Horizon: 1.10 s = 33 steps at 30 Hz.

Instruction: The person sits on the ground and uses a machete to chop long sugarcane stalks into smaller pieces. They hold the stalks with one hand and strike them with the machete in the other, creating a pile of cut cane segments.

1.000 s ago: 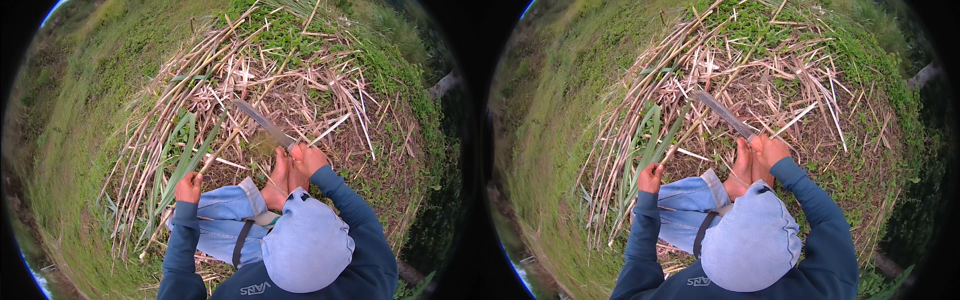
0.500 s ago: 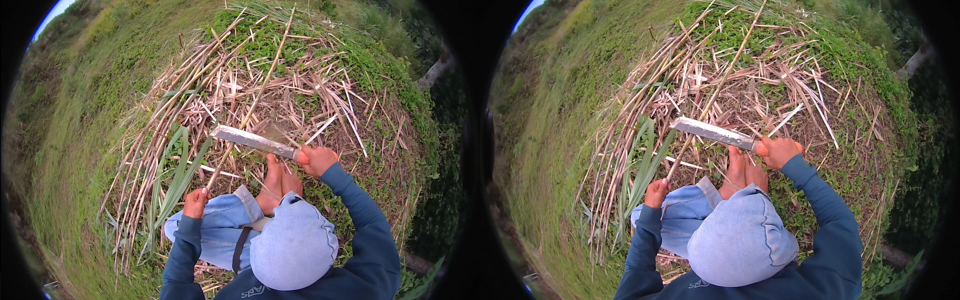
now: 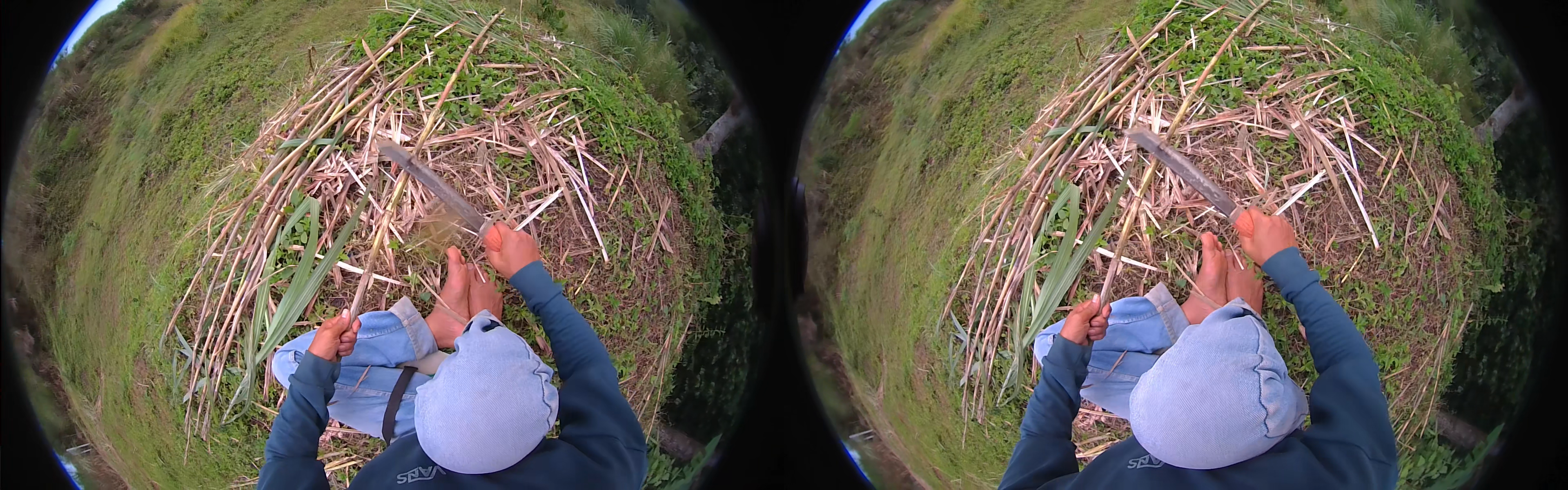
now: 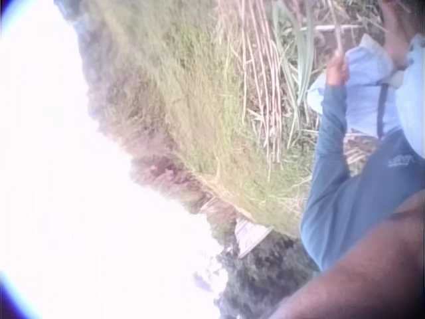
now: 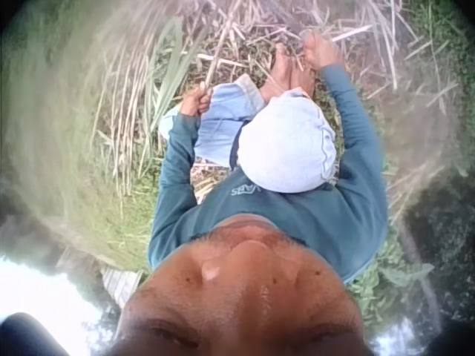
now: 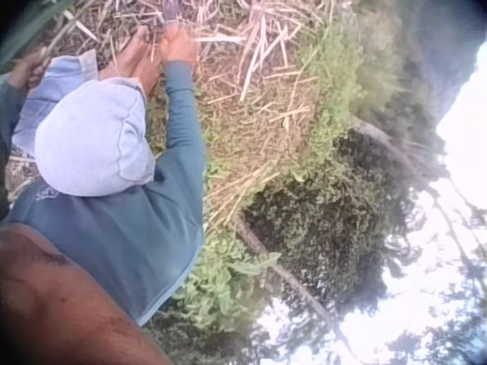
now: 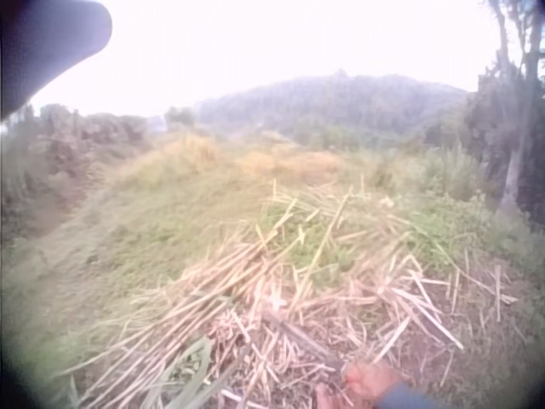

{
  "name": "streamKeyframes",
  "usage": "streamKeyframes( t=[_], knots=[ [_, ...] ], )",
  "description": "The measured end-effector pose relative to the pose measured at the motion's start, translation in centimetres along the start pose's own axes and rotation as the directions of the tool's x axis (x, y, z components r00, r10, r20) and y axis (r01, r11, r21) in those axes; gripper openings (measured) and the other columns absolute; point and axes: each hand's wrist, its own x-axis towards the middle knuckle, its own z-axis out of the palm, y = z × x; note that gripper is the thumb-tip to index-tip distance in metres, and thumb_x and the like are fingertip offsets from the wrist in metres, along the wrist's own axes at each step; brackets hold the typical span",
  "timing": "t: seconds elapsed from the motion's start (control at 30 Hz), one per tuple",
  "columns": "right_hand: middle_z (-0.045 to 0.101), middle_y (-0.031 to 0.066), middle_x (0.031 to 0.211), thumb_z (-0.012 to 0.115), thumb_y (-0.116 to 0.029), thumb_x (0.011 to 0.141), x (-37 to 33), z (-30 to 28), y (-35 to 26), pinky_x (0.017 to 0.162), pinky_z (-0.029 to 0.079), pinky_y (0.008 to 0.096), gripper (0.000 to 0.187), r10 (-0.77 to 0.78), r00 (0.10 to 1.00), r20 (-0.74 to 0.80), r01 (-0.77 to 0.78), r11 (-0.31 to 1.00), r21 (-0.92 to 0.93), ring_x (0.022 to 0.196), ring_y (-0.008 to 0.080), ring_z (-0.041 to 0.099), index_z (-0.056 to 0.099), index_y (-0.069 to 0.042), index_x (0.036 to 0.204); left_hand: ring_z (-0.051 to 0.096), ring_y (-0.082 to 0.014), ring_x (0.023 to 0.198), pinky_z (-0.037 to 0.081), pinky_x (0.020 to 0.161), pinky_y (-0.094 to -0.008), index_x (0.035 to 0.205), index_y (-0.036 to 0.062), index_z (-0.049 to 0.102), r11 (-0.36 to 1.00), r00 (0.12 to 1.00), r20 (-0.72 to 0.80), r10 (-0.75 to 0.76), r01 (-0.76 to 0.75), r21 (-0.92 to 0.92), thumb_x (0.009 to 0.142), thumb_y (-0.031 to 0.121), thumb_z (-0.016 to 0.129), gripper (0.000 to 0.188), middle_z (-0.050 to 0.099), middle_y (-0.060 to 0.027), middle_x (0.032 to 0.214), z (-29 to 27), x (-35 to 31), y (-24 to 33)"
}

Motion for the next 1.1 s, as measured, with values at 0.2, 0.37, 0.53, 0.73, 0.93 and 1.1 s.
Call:
streamKeyframes(
  t=[0.2, 0.37, 0.53, 0.73, 0.93, 1.1],
  knots=[
    [0.063, 0.0217, 0.068, 0.066, -0.031, 0.078, 0.8, -2.3, -1.0, 0.065, 0.052, 0.0511, 0.029, -0.156, 0.963, 0.221, 0.176, 0.982, -0.074, 0.067, 0.0413, 0.065, 0.057, -0.008, 0.094, 0.019, -0.0049, 0.045, 0.019, 0.04, -0.0219, 0.087, 0.0082, 0.047, 0.989, 0.996, 0.067, -0.06, 0.068, -0.134, 0.103, 0.042, 0.039, 0.038, 0.026, 0.0074, 0.058, -0.9, -1.1, 0.2],
    [0.064, 0.022, 0.073, 0.066, -0.029, 0.077, 1.5, -0.2, -0.3, 0.063, 0.051, 0.0505, 0.029, 0.054, 0.998, -0.023, -0.052, 0.996, 0.074, 0.072, 0.0396, 0.066, 0.056, -0.007, 0.094, 0.022, -0.0045, 0.045, 0.02, 0.04, -0.0211, 0.086, 0.009, 0.048, 0.993, 0.997, 0.067, -0.042, 0.049, -0.107, 0.102, 0.044, 0.04, 0.039, 0.029, 0.0072, 0.058, -1.2, -0.6, 0.3],
    [0.065, 0.0192, 0.069, 0.066, -0.023, 0.074, -2.6, -3.8, -3.0, 0.061, 0.05, 0.0522, 0.026, -0.298, 0.91, 0.287, 0.323, 0.946, -0.04, 0.063, 0.039, 0.064, 0.056, -0.008, 0.092, 0.034, -0.0064, 0.046, 0.029, 0.043, -0.0239, 0.078, 0.0079, 0.054, 0.948, 0.978, -0.147, 0.146, -0.096, 0.302, 0.101, 0.04, 0.043, 0.041, 0.041, 0.0039, 0.057, -1.6, -0.7, 2.2],
    [0.065, 0.0211, 0.07, 0.065, -0.024, 0.076, -0.2, -4.4, -3.1, 0.063, 0.051, 0.053, 0.027, -0.029, 0.987, 0.159, 0.047, 0.993, -0.108, 0.065, 0.0421, 0.064, 0.056, -0.006, 0.094, 0.05, -0.0257, 0.056, 0.041, 0.057, -0.0384, 0.075, 0.0045, 0.059, 0.395, 0.747, -0.16, 0.645, -0.147, 0.907, 0.099, 0.032, 0.045, 0.039, 0.053, -0.0101, 0.06, 0.3, 0.1, 4.5],
    [0.064, 0.021, 0.07, 0.065, -0.028, 0.078, -1.8, -3.6, -2.5, 0.063, 0.051, 0.0536, 0.029, -0.137, 0.961, 0.241, 0.168, 0.979, -0.114, 0.068, 0.0418, 0.065, 0.057, -0.008, 0.097, 0.059, -0.0373, 0.063, 0.045, 0.061, -0.0457, 0.079, 0.0064, 0.062, 0.287, 0.712, -0.141, 0.688, -0.087, 0.954, 0.098, 0.034, 0.047, 0.037, 0.058, -0.0171, 0.062, 0.6, 1.3, 5.5],
    [0.066, 0.023, 0.078, 0.064, -0.028, 0.077, -1.6, -2.7, -4.6, 0.069, 0.051, 0.0526, 0.027, 0.097, 0.981, 0.168, -0.11, 0.992, 0.065, 0.076, 0.0429, 0.064, 0.061, -0.007, 0.093, 0.063, -0.0404, 0.075, 0.048, 0.07, -0.0494, 0.093, 0.0087, 0.067, 0.178, 0.681, -0.165, 0.713, 0.051, 0.983, 0.096, 0.035, 0.05, 0.031, 0.064, -0.0202, 0.074, 3.9, 6.7, 9.6]
  ],
)
